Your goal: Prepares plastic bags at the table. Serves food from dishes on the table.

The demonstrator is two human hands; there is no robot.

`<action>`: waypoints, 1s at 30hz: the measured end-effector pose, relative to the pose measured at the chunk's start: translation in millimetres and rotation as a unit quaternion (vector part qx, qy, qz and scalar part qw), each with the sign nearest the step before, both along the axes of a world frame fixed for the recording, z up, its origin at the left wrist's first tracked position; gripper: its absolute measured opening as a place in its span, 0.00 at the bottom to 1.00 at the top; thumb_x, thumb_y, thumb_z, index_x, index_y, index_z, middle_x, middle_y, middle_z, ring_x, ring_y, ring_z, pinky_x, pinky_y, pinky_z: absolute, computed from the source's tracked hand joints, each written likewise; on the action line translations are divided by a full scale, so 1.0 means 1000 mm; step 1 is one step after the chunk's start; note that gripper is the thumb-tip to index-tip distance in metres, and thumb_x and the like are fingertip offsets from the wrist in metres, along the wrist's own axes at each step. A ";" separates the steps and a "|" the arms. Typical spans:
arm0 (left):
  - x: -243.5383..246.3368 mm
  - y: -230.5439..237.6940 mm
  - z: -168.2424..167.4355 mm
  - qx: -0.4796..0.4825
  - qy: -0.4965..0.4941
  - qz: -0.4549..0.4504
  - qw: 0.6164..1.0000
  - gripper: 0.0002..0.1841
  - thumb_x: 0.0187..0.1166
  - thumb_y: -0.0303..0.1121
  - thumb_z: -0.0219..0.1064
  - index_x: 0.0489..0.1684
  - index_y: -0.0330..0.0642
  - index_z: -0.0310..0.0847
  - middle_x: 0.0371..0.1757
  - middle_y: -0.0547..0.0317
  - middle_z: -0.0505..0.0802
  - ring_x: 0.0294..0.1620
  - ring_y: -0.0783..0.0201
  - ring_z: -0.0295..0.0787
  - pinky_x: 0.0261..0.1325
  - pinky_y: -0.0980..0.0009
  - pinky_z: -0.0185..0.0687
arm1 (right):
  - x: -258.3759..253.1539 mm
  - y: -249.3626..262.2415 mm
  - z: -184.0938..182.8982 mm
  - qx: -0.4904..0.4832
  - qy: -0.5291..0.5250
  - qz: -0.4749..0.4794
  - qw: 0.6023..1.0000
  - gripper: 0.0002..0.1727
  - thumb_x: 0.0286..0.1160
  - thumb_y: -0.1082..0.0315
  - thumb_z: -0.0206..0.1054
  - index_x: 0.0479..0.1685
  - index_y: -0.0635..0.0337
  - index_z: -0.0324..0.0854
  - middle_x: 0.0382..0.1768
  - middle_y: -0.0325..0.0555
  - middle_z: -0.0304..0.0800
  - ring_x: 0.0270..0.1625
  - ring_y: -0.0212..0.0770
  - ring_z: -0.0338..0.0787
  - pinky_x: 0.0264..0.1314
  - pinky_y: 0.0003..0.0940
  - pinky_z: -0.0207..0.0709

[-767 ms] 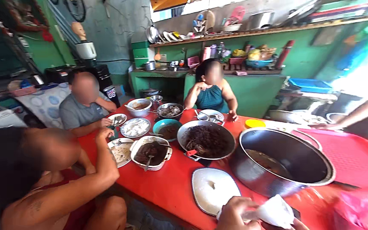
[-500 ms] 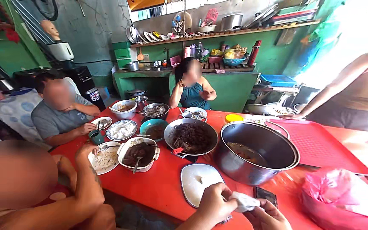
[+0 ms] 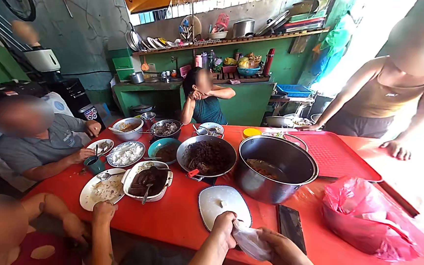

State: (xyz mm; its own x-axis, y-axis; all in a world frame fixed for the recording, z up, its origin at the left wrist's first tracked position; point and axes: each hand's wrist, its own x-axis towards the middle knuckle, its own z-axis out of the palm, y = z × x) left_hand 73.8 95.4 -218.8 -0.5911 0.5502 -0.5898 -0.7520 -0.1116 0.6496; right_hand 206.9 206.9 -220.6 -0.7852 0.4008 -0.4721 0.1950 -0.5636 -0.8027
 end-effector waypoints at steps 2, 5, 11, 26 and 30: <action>-0.005 -0.006 -0.010 -0.030 0.072 -0.089 0.993 0.11 0.86 0.33 0.57 0.44 0.36 0.83 0.36 0.50 0.91 0.38 0.58 0.89 0.45 0.58 0.86 | -0.009 0.009 -0.008 -0.071 0.051 -0.098 0.991 0.11 0.90 0.68 0.46 0.54 0.63 0.73 0.38 0.52 0.90 0.41 0.46 0.93 0.46 0.49 0.90; -0.019 -0.027 -0.025 -0.027 0.209 -0.295 0.932 0.13 0.83 0.38 0.67 0.50 0.35 0.84 0.41 0.54 0.93 0.42 0.63 0.90 0.52 0.61 0.86 | -0.020 0.018 0.000 -0.134 0.059 -0.217 0.965 0.13 0.92 0.66 0.43 0.49 0.61 0.72 0.30 0.48 0.88 0.31 0.42 0.92 0.36 0.43 0.90; -0.025 -0.033 -0.013 0.014 0.079 -0.124 0.989 0.16 0.93 0.37 0.55 0.67 0.37 0.76 0.52 0.42 0.92 0.51 0.50 0.92 0.56 0.50 0.89 | -0.026 -0.004 0.016 -0.129 0.001 -0.209 0.969 0.18 0.91 0.59 0.49 0.53 0.64 0.78 0.38 0.54 0.89 0.40 0.46 0.91 0.45 0.48 0.87; -0.030 -0.022 0.058 0.198 -0.109 -0.020 0.974 0.23 0.94 0.47 0.48 0.54 0.35 0.81 0.40 0.45 0.93 0.42 0.53 0.94 0.49 0.54 0.91 | -0.021 0.008 0.027 -0.008 0.300 0.151 0.942 0.21 0.72 0.43 0.69 0.52 0.46 0.94 0.49 0.43 0.96 0.49 0.35 0.94 0.52 0.34 0.90; -0.042 -0.018 0.066 0.226 -0.110 -0.027 0.968 0.22 0.94 0.46 0.49 0.55 0.35 0.82 0.45 0.43 0.94 0.47 0.52 0.94 0.54 0.53 0.91 | -0.044 0.026 0.039 -0.099 0.381 0.204 0.896 0.24 0.81 0.54 0.64 0.71 0.55 0.86 0.71 0.52 0.86 0.72 0.45 0.86 0.74 0.43 0.81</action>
State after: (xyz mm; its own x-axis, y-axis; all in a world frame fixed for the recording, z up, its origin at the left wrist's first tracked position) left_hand 31.9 77.1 -153.0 -0.4415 0.8082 -0.3897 -0.8793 -0.3031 0.3674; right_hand 162.8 233.0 -181.2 -0.9718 -0.0252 0.2343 -0.1460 -0.7162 -0.6825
